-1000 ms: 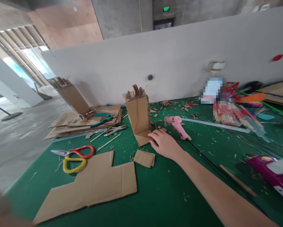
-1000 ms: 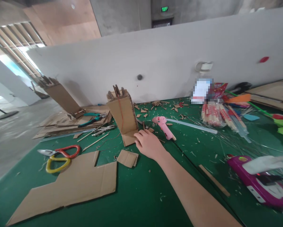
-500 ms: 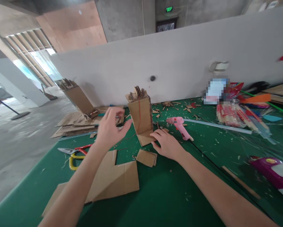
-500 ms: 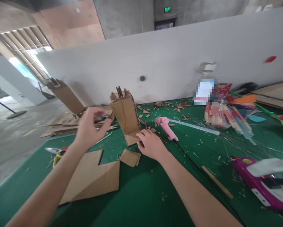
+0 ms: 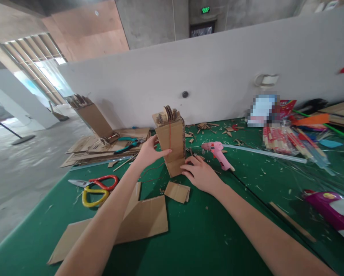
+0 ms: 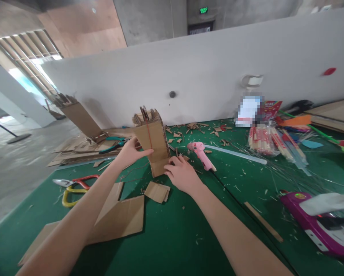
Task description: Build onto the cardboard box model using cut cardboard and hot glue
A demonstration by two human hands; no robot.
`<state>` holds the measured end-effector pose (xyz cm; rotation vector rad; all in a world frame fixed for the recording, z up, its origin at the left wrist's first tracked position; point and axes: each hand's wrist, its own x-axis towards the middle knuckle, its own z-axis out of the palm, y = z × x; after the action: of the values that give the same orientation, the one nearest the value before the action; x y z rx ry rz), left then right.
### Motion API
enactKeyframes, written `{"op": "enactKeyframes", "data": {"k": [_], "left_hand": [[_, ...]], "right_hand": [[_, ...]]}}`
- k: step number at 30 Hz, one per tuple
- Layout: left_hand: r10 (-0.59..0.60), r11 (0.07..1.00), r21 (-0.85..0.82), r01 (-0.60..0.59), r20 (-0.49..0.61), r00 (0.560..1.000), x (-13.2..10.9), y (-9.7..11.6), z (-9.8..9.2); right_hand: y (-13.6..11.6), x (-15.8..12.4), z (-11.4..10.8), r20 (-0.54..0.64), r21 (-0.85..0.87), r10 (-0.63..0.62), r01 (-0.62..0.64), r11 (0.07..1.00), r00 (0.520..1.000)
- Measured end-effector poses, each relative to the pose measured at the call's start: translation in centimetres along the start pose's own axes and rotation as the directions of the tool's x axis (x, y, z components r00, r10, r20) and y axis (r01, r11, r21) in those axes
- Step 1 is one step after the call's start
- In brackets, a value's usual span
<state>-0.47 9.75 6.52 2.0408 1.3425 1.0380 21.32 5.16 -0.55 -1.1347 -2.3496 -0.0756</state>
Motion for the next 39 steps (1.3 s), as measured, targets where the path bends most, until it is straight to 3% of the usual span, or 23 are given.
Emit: {"op": "enactKeyframes", "data": {"k": [5, 29, 32, 34, 36, 37, 39], "left_hand": [[0.001, 0.996, 0.092, -0.003, 0.020, 1.000, 0.1, -0.3, -0.3], [-0.004, 0.996, 0.089, 0.002, 0.025, 1.000, 0.8, -1.3, -0.3], [-0.011, 0.995, 0.095, 0.009, 0.023, 1.000, 0.8, -1.3, -0.3], [-0.012, 0.993, 0.115, 0.009, 0.025, 1.000, 0.7, -1.1, -0.4], [-0.009, 0.990, 0.140, 0.005, 0.029, 1.000, 0.6, -0.8, -0.6], [-0.011, 0.989, 0.148, 0.007, 0.025, 1.000, 0.6, -0.7, -0.6], [-0.018, 0.987, 0.159, 0.014, 0.021, 1.000, 0.6, -0.4, -0.7]], "right_hand": [[-0.2, 0.0, 0.0, -0.001, -0.034, 0.010, -0.010, 0.999, 1.000], [-0.1, 0.4, 0.1, 0.036, -0.067, -0.005, 0.007, 0.998, 0.999], [-0.4, 0.5, -1.1, 0.049, -0.099, -0.012, 0.016, 0.995, 0.999], [-0.6, 0.2, -3.1, 0.108, -0.132, 0.033, -0.019, 0.991, 0.994], [-0.8, -0.6, -5.7, 0.247, -0.161, 0.154, -0.116, 0.980, 0.957], [-0.8, -1.2, -7.0, 0.354, -0.181, 0.233, -0.178, 0.967, 0.906], [-0.5, -2.5, -9.5, 0.521, -0.264, 0.448, -0.361, 0.894, 0.726]]}}
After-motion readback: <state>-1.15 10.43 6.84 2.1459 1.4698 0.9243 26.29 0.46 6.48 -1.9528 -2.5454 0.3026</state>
